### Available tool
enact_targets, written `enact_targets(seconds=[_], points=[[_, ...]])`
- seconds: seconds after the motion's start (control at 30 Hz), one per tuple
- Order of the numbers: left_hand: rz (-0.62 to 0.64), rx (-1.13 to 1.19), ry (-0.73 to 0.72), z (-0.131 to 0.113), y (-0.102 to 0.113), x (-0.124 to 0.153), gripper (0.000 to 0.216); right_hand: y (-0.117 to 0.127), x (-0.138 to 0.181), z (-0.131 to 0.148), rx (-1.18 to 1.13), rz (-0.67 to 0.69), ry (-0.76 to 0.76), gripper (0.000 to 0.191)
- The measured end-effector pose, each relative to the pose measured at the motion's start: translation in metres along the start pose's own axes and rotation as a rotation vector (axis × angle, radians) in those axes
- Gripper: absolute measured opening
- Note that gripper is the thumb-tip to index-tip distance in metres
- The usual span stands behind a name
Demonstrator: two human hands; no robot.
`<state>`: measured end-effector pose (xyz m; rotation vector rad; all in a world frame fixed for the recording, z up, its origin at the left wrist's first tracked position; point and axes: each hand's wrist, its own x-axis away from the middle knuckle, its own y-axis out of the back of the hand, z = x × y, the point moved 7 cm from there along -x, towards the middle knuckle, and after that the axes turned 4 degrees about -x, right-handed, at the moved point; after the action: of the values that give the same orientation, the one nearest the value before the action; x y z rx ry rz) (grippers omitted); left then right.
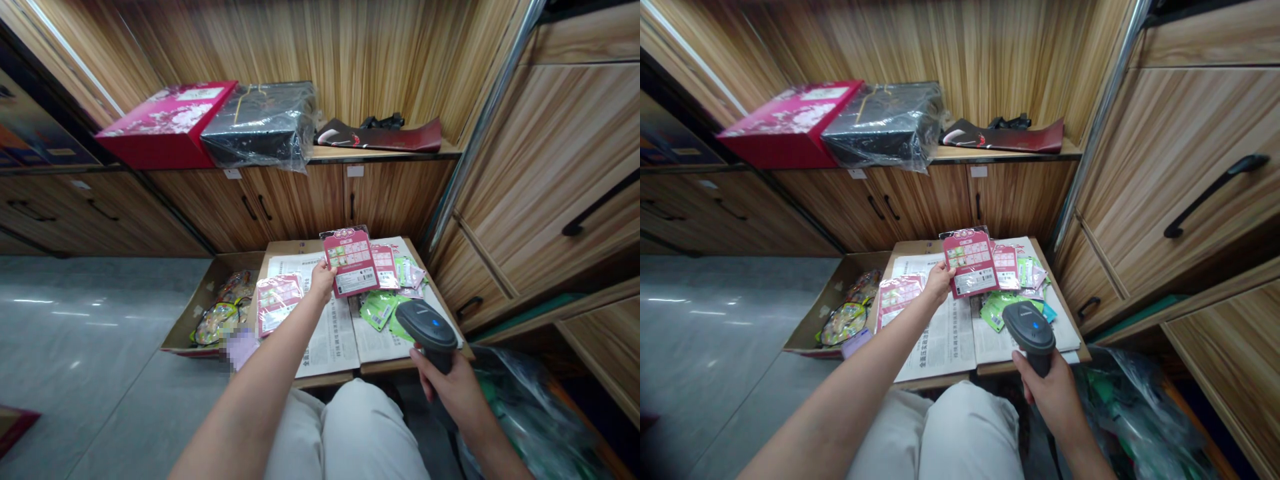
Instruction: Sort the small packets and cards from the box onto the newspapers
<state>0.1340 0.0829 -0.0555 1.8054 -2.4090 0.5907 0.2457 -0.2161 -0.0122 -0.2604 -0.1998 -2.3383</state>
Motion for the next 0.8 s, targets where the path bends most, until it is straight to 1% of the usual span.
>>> enact_targets(seconds=[0.17,0.33,0.47,0.57,0.67,0.8], points=[[0.009,-0.016,0.02,0.002,-0.002,0.003,0.032,0.001,-0.002,-0.004,0.003,-0.008,-0.005,0.038],[0.032,0.003,-0.011,0.005,-0.002,-0.001,0.032,0.002,-0.004,-0.008,0.002,-0.011,-0.009,0.039],[0.03,0.004,-0.014,0.012,-0.001,-0.006,0.037,0.004,-0.006,-0.007,-0.014,-0.013,0.0,0.037],[0.005,0.014,-0.024,0.018,-0.003,-0.009,0.04,0.009,-0.007,-0.006,-0.021,-0.022,0.017,0.036],[-0.018,0.018,-0.028,0.026,-0.012,-0.011,0.037,0.016,-0.01,-0.006,-0.035,-0.036,0.024,0.037],[0.009,-0.019,-0.001,0.039,-0.038,-0.012,0.033,0.026,-0.013,-0.007,-0.047,-0.083,0.005,0.041]])
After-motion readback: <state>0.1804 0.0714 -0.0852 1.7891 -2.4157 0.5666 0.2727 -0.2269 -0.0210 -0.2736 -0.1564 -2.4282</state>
